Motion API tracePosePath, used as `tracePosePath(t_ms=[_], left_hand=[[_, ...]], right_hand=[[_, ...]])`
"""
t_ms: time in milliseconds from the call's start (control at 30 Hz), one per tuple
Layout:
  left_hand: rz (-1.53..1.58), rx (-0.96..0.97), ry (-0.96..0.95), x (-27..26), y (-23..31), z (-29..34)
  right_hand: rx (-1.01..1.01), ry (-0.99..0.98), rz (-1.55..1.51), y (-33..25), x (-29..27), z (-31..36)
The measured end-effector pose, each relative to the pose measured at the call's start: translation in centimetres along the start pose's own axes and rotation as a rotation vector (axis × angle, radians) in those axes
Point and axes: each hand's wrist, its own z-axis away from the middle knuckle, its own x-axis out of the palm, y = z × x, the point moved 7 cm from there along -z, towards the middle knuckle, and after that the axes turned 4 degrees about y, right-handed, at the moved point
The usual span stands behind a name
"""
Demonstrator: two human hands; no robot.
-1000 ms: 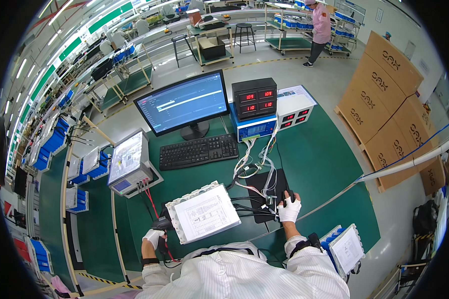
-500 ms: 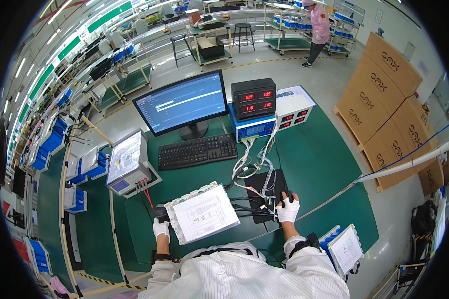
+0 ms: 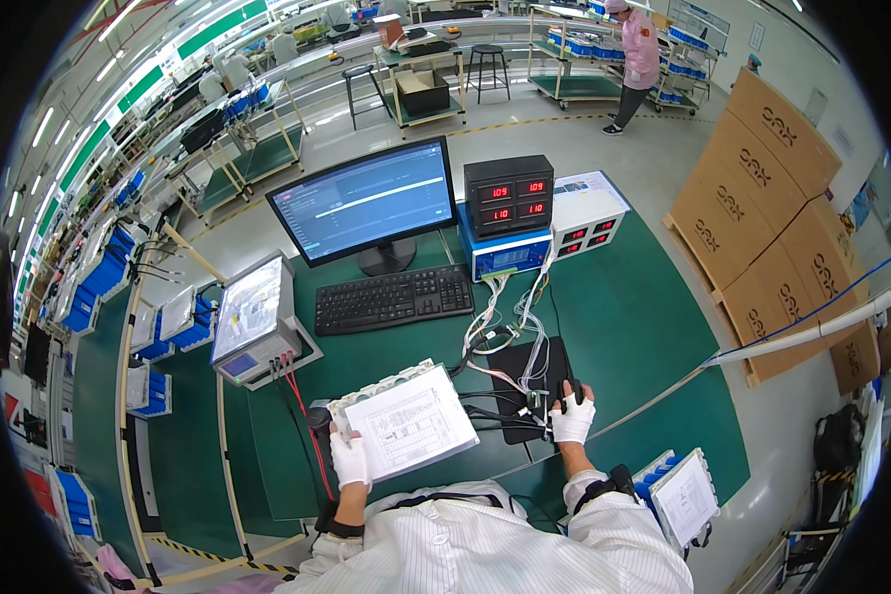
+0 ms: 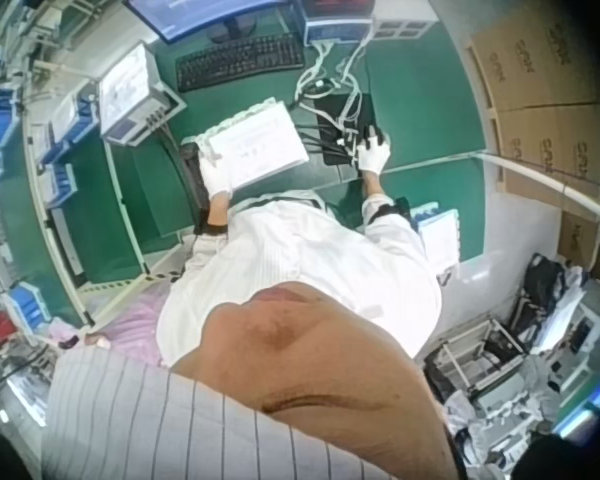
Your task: The recorder is connecting battery modules to testing equipment and monitoring the results on a computer screen.
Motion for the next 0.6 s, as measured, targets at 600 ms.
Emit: tracePosePath(t_ms=[600], left_hand=[[-0.065,0.026,0.01,0.2,1.6,0.7]], right_hand=[[-0.01,0.022,0.033,-0.1,0.0,0.0]])
